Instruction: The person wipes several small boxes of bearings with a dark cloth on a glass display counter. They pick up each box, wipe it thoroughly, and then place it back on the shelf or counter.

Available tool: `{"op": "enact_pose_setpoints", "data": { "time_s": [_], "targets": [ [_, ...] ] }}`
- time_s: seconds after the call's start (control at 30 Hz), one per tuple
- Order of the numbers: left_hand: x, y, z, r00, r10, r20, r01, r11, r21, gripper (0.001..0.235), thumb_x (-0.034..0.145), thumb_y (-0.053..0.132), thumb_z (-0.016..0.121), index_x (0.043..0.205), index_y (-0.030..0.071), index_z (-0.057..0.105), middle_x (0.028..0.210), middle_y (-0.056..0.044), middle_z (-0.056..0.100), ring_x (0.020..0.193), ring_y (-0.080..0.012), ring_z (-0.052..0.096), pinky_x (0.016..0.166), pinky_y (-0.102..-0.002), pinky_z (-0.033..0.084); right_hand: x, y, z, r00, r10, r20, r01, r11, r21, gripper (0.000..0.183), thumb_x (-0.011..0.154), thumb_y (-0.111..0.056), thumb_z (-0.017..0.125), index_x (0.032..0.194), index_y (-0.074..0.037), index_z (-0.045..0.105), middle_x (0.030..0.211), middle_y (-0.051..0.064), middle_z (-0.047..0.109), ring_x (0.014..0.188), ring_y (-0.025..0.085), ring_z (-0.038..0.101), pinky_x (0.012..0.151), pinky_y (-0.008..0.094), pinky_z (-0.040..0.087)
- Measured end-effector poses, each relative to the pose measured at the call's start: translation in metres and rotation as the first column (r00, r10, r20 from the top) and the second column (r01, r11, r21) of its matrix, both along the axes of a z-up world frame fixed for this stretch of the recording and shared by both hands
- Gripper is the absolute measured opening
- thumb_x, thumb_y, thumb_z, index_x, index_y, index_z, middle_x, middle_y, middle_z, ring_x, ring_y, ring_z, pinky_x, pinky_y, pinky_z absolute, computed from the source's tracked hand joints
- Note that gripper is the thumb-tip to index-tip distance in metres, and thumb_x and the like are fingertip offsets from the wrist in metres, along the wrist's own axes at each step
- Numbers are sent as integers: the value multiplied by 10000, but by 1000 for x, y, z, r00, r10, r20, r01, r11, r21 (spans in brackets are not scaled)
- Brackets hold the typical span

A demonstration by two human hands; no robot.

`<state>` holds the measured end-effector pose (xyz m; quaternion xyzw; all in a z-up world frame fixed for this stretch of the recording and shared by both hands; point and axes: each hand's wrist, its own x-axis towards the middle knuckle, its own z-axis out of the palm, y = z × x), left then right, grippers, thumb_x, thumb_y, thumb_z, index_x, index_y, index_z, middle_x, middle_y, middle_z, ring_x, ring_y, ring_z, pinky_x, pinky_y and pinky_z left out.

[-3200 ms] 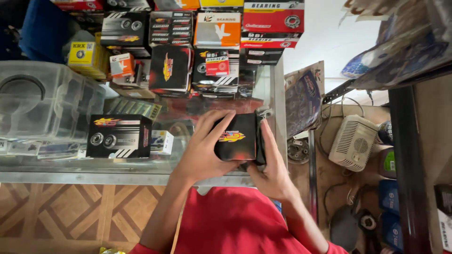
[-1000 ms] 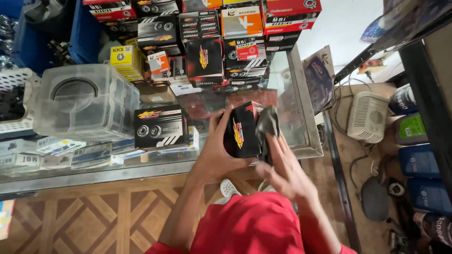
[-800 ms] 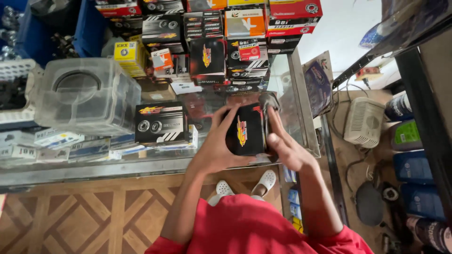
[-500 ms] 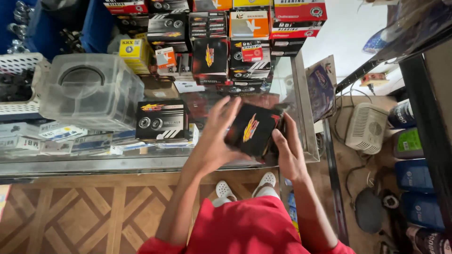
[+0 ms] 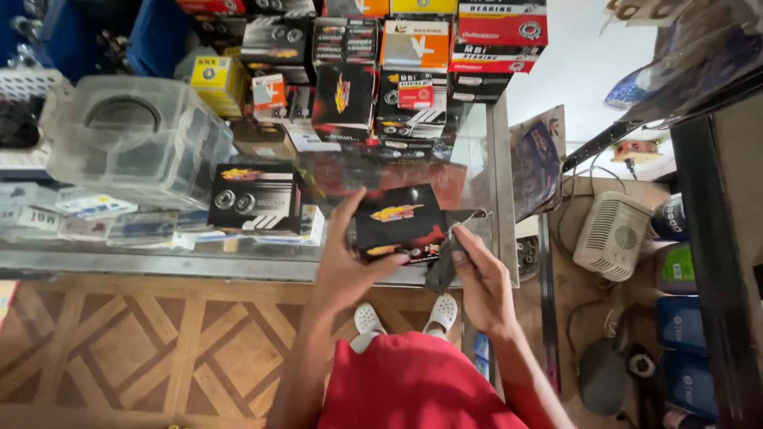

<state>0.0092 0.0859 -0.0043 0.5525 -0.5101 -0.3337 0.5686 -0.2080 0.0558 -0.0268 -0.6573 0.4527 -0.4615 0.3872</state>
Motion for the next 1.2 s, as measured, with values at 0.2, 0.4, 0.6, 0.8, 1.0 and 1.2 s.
{"op": "enact_pose_setpoints", "data": {
  "time_s": [0.2, 0.4, 0.6, 0.8, 1.0, 1.2],
  "targets": [
    [5, -7, -23, 930, -66, -361, 11, 988, -152, 926, 519, -3, 1010, 1352, 4, 604, 1417, -155, 524, 1237, -221, 535, 1048, -341, 524, 0, -14, 15, 960, 266, 93, -273, 958, 85, 433, 1016, -8, 472, 1435, 69, 554, 1421, 298, 593, 1398, 440, 484, 1200, 623, 256],
    [9, -6, -22, 939, -92, -330, 24, 979, -204, 961, 446, 8, 1038, 1309, -24, 618, 1418, -175, 509, 1282, -217, 540, 1133, -316, 447, 5, -31, 9, 926, 358, 121, -372, 921, 119, 571, 975, 64, 318, 1543, 79, 381, 1541, 319, 447, 1470, 412, 313, 1225, 600, 220],
    [10, -3, -15, 967, -59, -246, 8, 979, -204, 885, 510, 87, 1040, 1290, 14, 630, 1427, -182, 490, 1261, -207, 507, 1060, -322, 488, 0, -17, 28, 933, 358, 43, -359, 933, 19, 559, 954, 75, 368, 1511, 112, 412, 1488, 377, 471, 1423, 432, 368, 1161, 594, 342],
    [6, -4, -20, 980, -71, -184, 21, 966, -258, 869, 506, 108, 1048, 1270, 4, 646, 1419, -206, 505, 1277, -220, 497, 1089, -342, 471, -10, -15, 5, 964, 264, 42, -267, 960, 89, 493, 974, 39, 498, 1456, 136, 467, 1455, 368, 513, 1389, 408, 437, 1138, 582, 387],
    [7, 0, -10, 976, -201, -82, 177, 956, -235, 898, 474, 124, 1066, 1282, 42, 683, 1397, -192, 525, 1335, -268, 499, 1140, -395, 417, -5, -44, 22, 900, 343, 269, -400, 896, 194, 535, 1044, -139, 426, 1534, 72, 389, 1591, 276, 399, 1517, 399, 230, 1243, 545, 198],
    [2, 5, -9, 932, -245, -269, 210, 966, -150, 1281, 497, 41, 1035, 1596, 95, 378, 1484, -87, 487, 1338, -160, 432, 1118, -355, 445, 5, -50, 66, 735, 444, -513, -627, 734, -263, 825, 1011, -524, 502, 1566, 67, 345, 1704, 242, 180, 1573, 459, 28, 1260, 533, 32]
  ]
}}
